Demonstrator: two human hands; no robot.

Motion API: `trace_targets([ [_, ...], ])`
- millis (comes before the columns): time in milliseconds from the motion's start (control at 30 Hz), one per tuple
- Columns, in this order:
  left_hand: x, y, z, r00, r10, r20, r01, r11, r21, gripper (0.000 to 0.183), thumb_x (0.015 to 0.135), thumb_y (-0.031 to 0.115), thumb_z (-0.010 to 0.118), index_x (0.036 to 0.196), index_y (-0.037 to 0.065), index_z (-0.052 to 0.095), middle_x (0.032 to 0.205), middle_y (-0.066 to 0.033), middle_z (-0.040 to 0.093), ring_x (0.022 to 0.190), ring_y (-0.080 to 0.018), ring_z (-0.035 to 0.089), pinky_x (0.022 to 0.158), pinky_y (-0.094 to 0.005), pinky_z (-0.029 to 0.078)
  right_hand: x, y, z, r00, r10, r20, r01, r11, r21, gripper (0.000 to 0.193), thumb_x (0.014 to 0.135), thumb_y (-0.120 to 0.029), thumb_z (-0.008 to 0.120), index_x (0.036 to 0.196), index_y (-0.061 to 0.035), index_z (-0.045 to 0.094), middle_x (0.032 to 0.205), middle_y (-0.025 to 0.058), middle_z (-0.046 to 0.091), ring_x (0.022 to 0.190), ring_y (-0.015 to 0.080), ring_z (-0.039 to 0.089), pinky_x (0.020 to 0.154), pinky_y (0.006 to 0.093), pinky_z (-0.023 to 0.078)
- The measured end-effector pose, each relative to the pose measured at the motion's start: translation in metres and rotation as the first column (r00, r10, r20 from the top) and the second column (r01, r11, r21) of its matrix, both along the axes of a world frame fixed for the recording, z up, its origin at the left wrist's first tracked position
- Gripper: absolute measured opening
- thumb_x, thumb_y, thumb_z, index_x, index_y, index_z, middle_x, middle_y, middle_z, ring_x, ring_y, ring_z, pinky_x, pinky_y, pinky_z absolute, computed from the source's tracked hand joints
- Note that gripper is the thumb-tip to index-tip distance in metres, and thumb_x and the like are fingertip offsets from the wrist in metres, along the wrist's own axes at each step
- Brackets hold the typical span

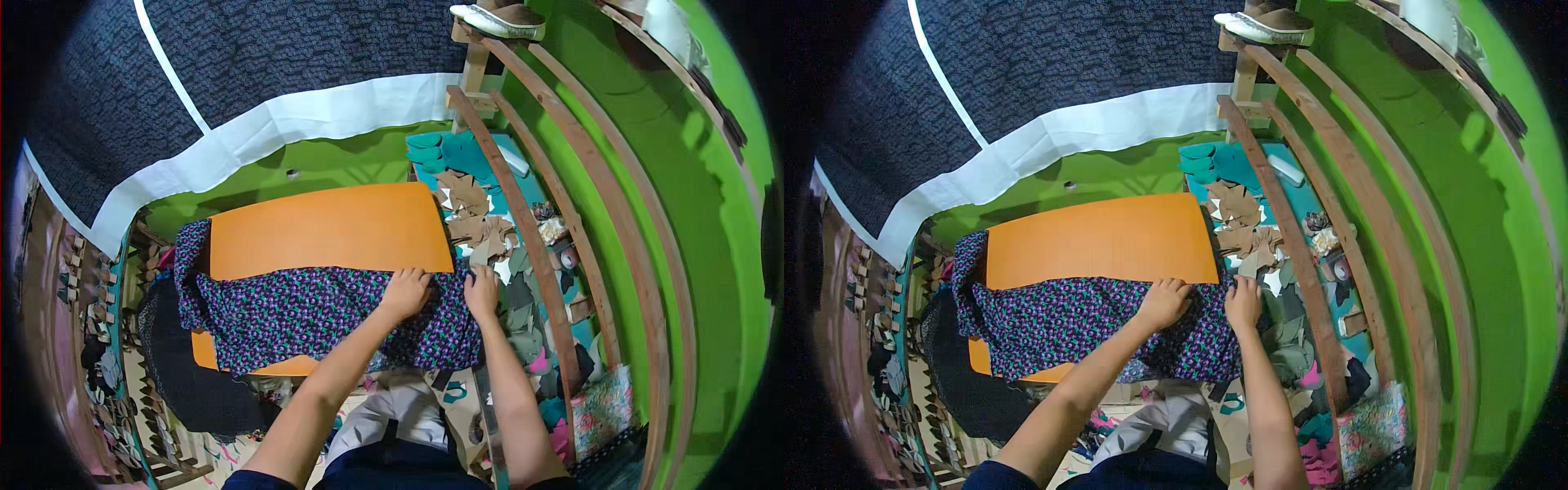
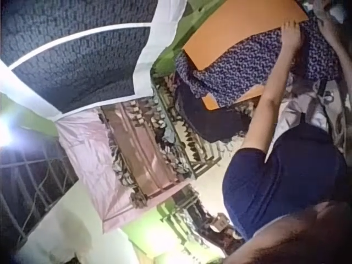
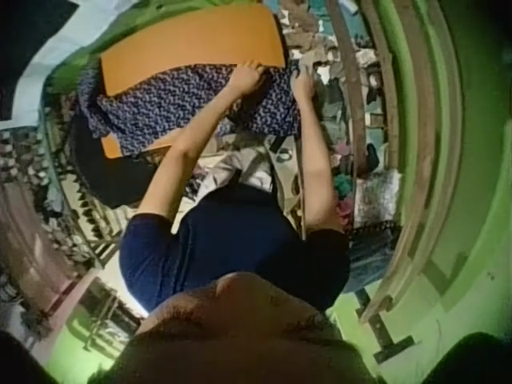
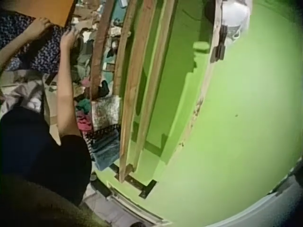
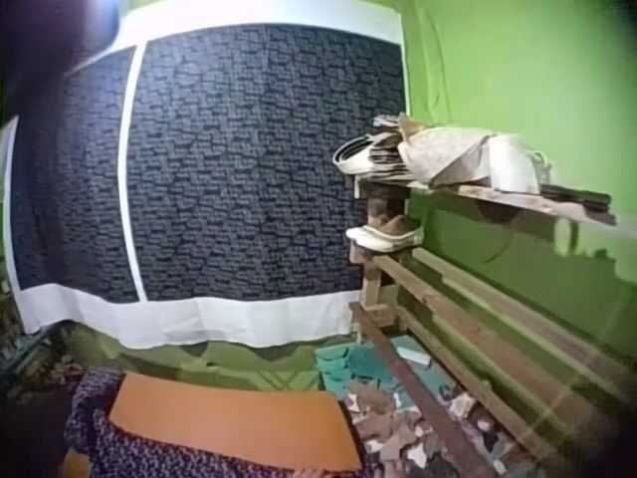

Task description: The recorder folds pieces of patterned and mesh fabric on a small table and places them onto a storage shelf containing shoes.

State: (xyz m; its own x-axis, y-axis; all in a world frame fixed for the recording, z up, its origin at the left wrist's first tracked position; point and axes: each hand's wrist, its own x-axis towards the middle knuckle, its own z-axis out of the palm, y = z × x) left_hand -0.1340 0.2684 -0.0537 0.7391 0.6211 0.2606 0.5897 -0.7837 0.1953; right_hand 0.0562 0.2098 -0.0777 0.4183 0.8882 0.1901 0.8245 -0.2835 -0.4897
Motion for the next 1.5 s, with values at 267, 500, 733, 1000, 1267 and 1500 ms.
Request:
trace_targets([
  [267, 0.060, 0.022, -0.021, 0.974, 0.106, -0.202, -0.178, 0.907, -0.380, 0.043, 0.080, 0.040, 0.055, 0.103, 0.004, 0.052, 0.093, -0.0146, 0.060, 0.087, -0.0297, 0.058, 0.077, -0.0395, 0.045, 0.039, 0.047, -0.034, 1.000, -0.028, 0.004, 0.028, 0.962, -0.272, 0.029, 0.080, -0.026, 0.055, 0.104, -0.0102, 0.056, 0.093, 0.0152, 0.059, 0.087, 0.0346, 0.056, 0.075, 0.0433, 0.046],
  [500, 0.015, 0.018, 0.032, 0.909, 0.195, 0.369, -0.116, 0.968, -0.224, 0.014, 0.077, 0.020, 0.059, 0.078, 0.006, 0.059, 0.068, -0.0131, 0.059, 0.065, -0.0301, 0.059, 0.056, -0.0394, 0.047, 0.087, 0.019, 0.019, 0.984, -0.114, 0.139, 0.157, 0.921, -0.355, 0.027, 0.075, -0.009, 0.051, 0.100, -0.0120, 0.059, 0.073, 0.0188, 0.061, 0.072, 0.0376, 0.059, 0.065, 0.0488, 0.044],
  [733, 0.006, -0.002, 0.052, 0.927, -0.031, 0.375, 0.076, 0.992, -0.105, 0.013, 0.073, 0.016, 0.065, 0.081, 0.006, 0.061, 0.063, -0.0084, 0.055, 0.059, -0.0258, 0.057, 0.053, -0.0362, 0.045, 0.054, 0.031, 0.069, 0.814, 0.495, -0.303, -0.481, 0.868, 0.124, 0.028, 0.083, -0.013, 0.052, 0.107, -0.0002, 0.055, 0.113, 0.0165, 0.052, 0.104, 0.0332, 0.048, 0.091, 0.0408, 0.037],
  [1000, -0.017, -0.008, 0.060, 0.950, 0.081, 0.301, -0.047, 0.992, -0.117, 0.029, 0.077, 0.020, 0.061, 0.103, 0.007, 0.056, 0.087, -0.0115, 0.055, 0.081, -0.0279, 0.054, 0.069, -0.0377, 0.043, 0.005, 0.045, 0.083, 0.852, 0.508, -0.131, -0.516, 0.856, -0.040, 0.043, 0.087, -0.037, 0.049, 0.062, -0.0038, 0.061, 0.058, 0.0189, 0.054, 0.056, 0.0367, 0.055, 0.049, 0.0438, 0.041],
  [1267, -0.086, -0.022, 0.027, 0.927, 0.363, 0.091, -0.353, 0.929, -0.115, 0.053, 0.080, 0.028, 0.057, 0.126, 0.008, 0.040, 0.119, -0.0168, 0.043, 0.110, -0.0325, 0.043, 0.092, -0.0426, 0.035, -0.037, 0.074, 0.050, 0.836, 0.450, 0.313, -0.493, 0.867, 0.071, 0.024, 0.079, -0.026, 0.057, 0.078, -0.0026, 0.059, 0.082, 0.0153, 0.058, 0.082, 0.0329, 0.053, 0.072, 0.0450, 0.040],
  [1500, -0.227, -0.023, 0.028, 0.735, 0.675, 0.062, -0.672, 0.738, -0.060, 0.044, 0.076, 0.025, 0.059, 0.114, 0.005, 0.049, 0.110, -0.0156, 0.050, 0.105, -0.0297, 0.046, 0.088, -0.0411, 0.037, -0.236, 0.073, 0.047, 0.568, 0.820, 0.074, -0.823, 0.566, 0.047, 0.023, 0.078, -0.022, 0.057, 0.092, -0.0033, 0.061, 0.096, 0.0119, 0.058, 0.094, 0.0299, 0.053, 0.083, 0.0405, 0.041],
])
